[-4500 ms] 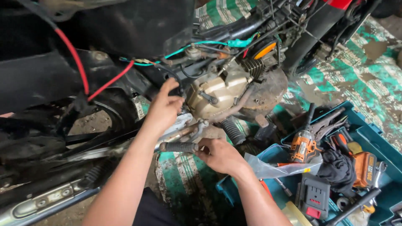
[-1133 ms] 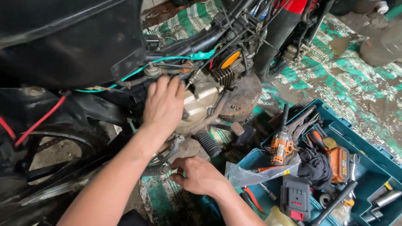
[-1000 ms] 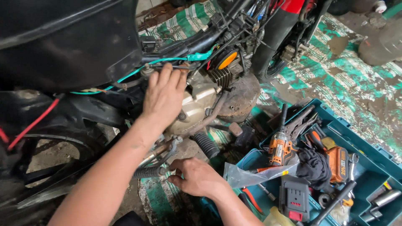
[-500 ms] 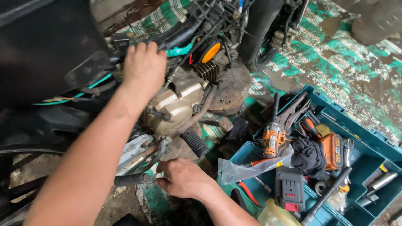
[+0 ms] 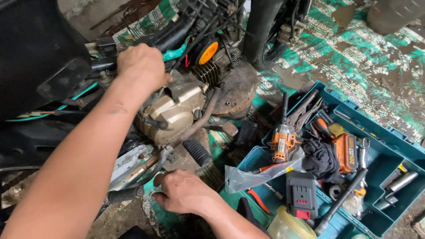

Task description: The person is performing maintenance and repair on a motorcycle, specifically focusing on the electrical wiring and engine components.

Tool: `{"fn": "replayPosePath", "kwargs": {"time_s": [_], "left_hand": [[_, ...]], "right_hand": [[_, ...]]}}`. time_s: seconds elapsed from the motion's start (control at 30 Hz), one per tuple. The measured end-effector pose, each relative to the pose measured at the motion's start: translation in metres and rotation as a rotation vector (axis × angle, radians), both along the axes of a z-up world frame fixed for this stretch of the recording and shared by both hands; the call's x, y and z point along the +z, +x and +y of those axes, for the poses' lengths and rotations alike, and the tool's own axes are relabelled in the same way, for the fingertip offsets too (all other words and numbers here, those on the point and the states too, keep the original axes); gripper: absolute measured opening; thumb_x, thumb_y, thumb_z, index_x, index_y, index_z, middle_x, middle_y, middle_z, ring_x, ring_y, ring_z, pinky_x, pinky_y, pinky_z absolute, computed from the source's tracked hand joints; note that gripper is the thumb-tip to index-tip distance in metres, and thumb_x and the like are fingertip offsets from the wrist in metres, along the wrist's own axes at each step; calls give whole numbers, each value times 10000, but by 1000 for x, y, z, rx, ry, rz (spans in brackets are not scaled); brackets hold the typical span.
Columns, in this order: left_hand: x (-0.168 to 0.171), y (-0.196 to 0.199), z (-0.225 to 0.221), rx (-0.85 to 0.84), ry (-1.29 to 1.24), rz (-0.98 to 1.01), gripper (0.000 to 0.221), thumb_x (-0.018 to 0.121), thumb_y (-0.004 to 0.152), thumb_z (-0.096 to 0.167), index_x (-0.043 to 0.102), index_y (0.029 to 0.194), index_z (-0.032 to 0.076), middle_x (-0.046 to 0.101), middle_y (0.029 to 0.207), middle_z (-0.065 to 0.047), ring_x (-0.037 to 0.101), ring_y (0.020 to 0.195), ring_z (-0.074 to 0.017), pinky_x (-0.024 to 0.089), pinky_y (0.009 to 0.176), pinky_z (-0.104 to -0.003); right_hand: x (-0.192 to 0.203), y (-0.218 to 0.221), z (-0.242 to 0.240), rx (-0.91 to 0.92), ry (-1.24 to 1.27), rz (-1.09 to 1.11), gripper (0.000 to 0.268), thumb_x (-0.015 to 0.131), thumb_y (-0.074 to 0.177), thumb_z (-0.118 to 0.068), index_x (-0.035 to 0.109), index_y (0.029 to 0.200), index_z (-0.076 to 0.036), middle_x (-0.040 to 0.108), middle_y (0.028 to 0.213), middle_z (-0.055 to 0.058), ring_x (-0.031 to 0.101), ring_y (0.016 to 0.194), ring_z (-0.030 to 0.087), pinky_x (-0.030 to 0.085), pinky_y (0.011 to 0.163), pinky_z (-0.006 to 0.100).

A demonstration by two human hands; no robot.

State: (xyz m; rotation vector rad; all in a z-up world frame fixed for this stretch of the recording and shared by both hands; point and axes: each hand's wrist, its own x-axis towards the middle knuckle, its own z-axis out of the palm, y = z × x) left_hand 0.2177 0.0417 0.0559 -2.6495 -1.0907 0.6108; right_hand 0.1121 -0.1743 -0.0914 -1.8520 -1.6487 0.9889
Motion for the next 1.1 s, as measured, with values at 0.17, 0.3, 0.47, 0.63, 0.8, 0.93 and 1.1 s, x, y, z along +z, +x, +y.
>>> {"fn": "replayPosePath", "kwargs": {"time_s": [0.17,0.3,0.47,0.63,0.8,0.93,1.1], "left_hand": [[-27,24,3,-20,137,-48,234,659,1058,85,842,1204,65,848,1137,-136,812,1019,-311,667,826,-439],[-49,16,10,-272,152,-330,450,742,910,14,770,1355,81,636,1426,-270,505,1404,-467,484,1144,-619],[-73,22,-58,-323,-434,-409,504,696,1085,160,586,1547,-9,389,1752,-258,445,1576,-436,368,1352,-509],[-106,40,-79,-179,-508,-534,838,803,1005,183,319,1676,56,-11,1815,-227,422,1441,-529,369,1255,-553],[-146,54,-69,-314,-201,-833,821,902,897,294,528,1572,13,293,1688,-358,453,1486,-566,466,1211,-583],[-124,53,-80,-233,-523,-591,645,839,970,299,619,1514,30,425,1613,-280,640,1344,-444,628,1081,-429],[-116,55,-47,-512,-367,-620,202,730,1030,274,870,1127,164,866,1090,-70,813,946,-311,647,878,-505]], "right_hand": [[-15,-5,2,-3,2,-60,424,664,1017,-439,745,1055,-24,790,952,291,735,980,547,587,859,580],[5,2,-2,16,-58,-17,402,649,1050,-409,726,1105,-18,789,1000,287,731,1003,528,589,880,593],[15,1,0,86,-115,-62,492,598,1081,-435,761,1139,26,787,1045,314,744,1004,539,603,867,634],[15,-3,6,209,-241,-102,544,542,1091,-466,742,1311,-10,773,1253,270,718,1184,464,559,1015,588],[-4,-5,7,152,-141,-96,543,581,1053,-480,768,1272,-20,785,1208,252,727,1172,439,532,1042,538],[15,6,7,207,-170,-46,545,558,1063,-453,741,1295,5,786,1207,265,720,1148,483,545,976,599],[25,14,5,197,-211,-34,534,553,1083,-464,752,1275,-8,786,1218,272,724,1166,481,556,984,605]]}}
